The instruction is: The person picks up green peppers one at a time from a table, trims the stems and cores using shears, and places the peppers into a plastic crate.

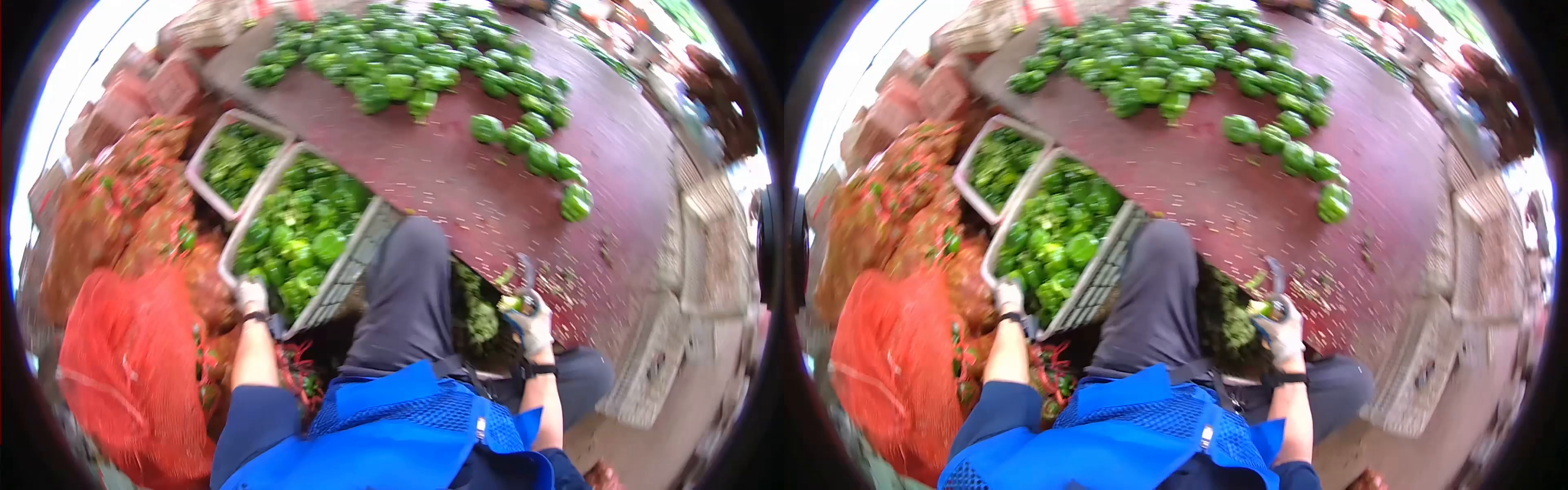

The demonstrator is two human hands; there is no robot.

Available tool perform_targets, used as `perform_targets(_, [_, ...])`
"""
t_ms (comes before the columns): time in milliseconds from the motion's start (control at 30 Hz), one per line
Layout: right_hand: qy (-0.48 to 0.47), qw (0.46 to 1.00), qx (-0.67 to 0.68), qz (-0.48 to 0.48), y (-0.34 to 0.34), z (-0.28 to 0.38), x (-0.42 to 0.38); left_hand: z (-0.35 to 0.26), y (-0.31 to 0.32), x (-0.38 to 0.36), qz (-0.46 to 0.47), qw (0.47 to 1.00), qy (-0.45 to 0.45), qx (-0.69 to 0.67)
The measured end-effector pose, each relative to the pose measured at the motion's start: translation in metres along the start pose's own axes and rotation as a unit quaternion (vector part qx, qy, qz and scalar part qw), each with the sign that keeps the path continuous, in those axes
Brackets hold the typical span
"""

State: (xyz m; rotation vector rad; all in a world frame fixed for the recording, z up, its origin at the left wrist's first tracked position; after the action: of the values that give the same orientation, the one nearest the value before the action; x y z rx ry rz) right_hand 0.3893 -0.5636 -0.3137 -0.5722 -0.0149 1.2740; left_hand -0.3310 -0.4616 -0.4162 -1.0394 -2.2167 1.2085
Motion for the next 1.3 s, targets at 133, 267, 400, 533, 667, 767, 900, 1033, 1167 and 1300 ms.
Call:
perform_targets(133, [0.034,0.999,-0.021,-0.014,-0.009,-0.007,-0.001,-0.094,-0.012,-0.008,-0.036,0.949,0.156,-0.27])
perform_targets(267, [-0.013,0.998,-0.004,-0.053,-0.01,-0.014,0.004,-0.286,-0.007,-0.099,0.22,0.805,0.114,-0.539])
perform_targets(400, [-0.036,0.996,-0.025,-0.077,-0.014,-0.005,0.004,-0.442,0.005,-0.264,0.496,0.737,0.273,-0.369])
perform_targets(533, [-0.073,0.992,-0.012,-0.098,-0.016,-0.013,0.006,-0.469,0.086,-0.386,0.623,0.666,0.348,-0.216])
perform_targets(667, [-0.075,0.989,-0.004,-0.131,-0.03,-0.007,-0.002,-0.479,0.117,-0.419,0.535,0.699,0.444,-0.169])
perform_targets(767, [-0.048,0.991,0.04,-0.12,-0.036,-0.016,-0.003,-0.473,0.138,-0.422,0.504,0.703,0.465,-0.186])
perform_targets(900, [-0.055,0.985,0.094,-0.134,-0.037,-0.013,-0.006,-0.468,0.148,-0.417,0.532,0.733,0.391,-0.167])
perform_targets(1033, [-0.05,0.975,0.165,-0.142,-0.042,-0.019,-0.005,-0.459,0.15,-0.425,0.548,0.725,0.366,-0.202])
perform_targets(1167, [-0.057,0.976,0.162,-0.131,-0.043,-0.015,-0.006,-0.467,0.14,-0.434,0.469,0.719,0.485,-0.17])
perform_targets(1300, [-0.029,0.985,0.114,-0.122,-0.045,-0.009,-0.011,-0.473,0.132,-0.446,0.447,0.674,0.584,-0.063])
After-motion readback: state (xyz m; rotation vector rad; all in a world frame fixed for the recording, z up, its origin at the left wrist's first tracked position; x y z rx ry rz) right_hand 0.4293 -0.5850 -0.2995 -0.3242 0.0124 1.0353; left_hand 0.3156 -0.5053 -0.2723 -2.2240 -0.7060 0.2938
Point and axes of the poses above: each hand's wrist, its own x-axis towards the middle knuckle, its own y-axis out of the palm, z = x × y, the point moved 6 cm from there along x, towards the middle knuckle, and after that the axes turned 14 degrees about -x, right-handed, at the moved point
